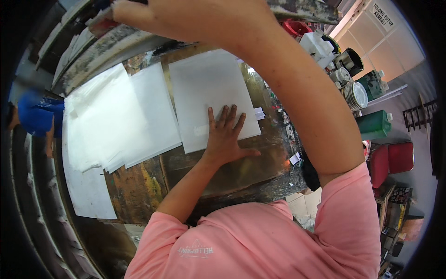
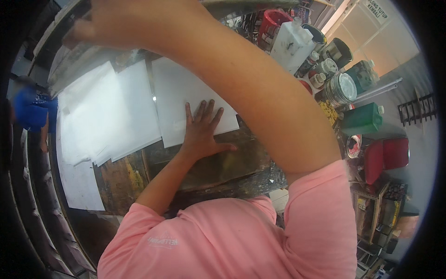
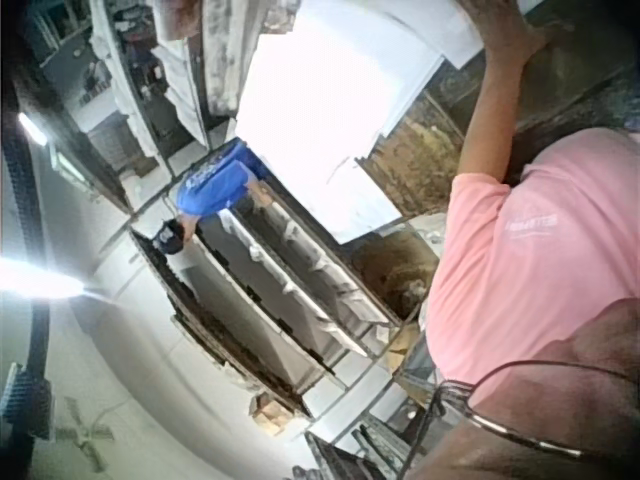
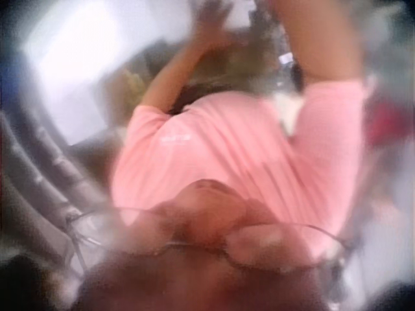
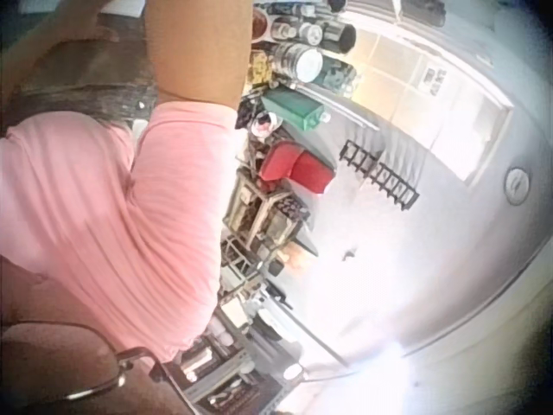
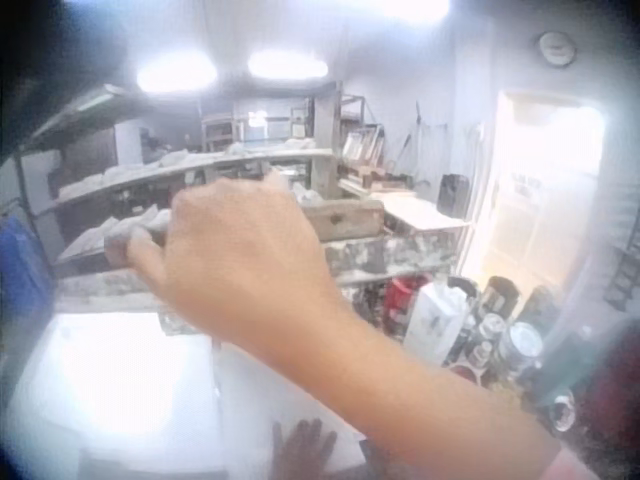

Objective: The person performs screen printing on white paper sheets. They place a sheet under a screen, pull a squeegee across the screen to apply ink, lift the screen, and remove the printed sheet. This process is repeated continuously throughout the video.

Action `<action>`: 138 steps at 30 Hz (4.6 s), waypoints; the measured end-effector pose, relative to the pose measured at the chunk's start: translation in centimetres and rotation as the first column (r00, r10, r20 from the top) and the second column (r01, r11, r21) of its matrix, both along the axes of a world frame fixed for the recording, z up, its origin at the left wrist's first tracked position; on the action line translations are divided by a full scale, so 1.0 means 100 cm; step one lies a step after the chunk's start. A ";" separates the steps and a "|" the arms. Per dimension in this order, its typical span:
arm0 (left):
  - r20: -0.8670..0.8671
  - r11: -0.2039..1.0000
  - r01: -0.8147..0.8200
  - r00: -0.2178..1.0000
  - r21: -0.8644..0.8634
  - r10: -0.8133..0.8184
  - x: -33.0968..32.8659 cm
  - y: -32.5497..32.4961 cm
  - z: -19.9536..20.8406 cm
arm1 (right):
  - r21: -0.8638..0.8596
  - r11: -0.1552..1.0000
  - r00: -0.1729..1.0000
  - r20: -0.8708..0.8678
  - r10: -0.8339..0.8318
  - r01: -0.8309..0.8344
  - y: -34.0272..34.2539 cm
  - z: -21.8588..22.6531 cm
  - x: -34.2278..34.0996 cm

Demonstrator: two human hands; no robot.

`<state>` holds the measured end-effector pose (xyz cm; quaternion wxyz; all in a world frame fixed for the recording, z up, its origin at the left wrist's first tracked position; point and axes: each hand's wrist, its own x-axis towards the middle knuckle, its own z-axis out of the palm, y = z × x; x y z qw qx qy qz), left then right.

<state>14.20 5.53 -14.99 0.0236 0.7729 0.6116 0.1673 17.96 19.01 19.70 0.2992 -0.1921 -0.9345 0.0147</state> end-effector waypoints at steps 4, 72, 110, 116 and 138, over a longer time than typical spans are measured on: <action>0.017 0.997 0.040 0.999 -0.068 -0.039 -0.005 0.000 0.005 | -0.131 0.991 0.997 0.058 0.043 -0.035 -0.003 0.017 0.014; 0.884 0.768 -0.640 0.367 0.015 0.289 -0.116 -0.145 0.038 | -0.141 0.988 0.976 0.215 -0.029 0.060 -0.114 -0.197 0.073; 0.681 0.283 -0.922 0.386 0.263 0.623 -0.348 -0.202 -0.043 | 0.102 0.958 0.964 -0.008 -0.268 0.267 -0.020 -0.026 0.000; 0.251 -0.041 -0.921 0.062 0.388 0.966 -0.317 -0.203 0.052 | 0.370 0.907 0.966 -0.231 -0.119 0.200 -0.022 -0.052 0.002; -0.046 0.970 -0.163 0.986 -0.181 0.158 -0.064 -0.049 0.024 | 0.192 0.977 0.989 -0.133 -0.072 0.097 -0.011 -0.020 0.002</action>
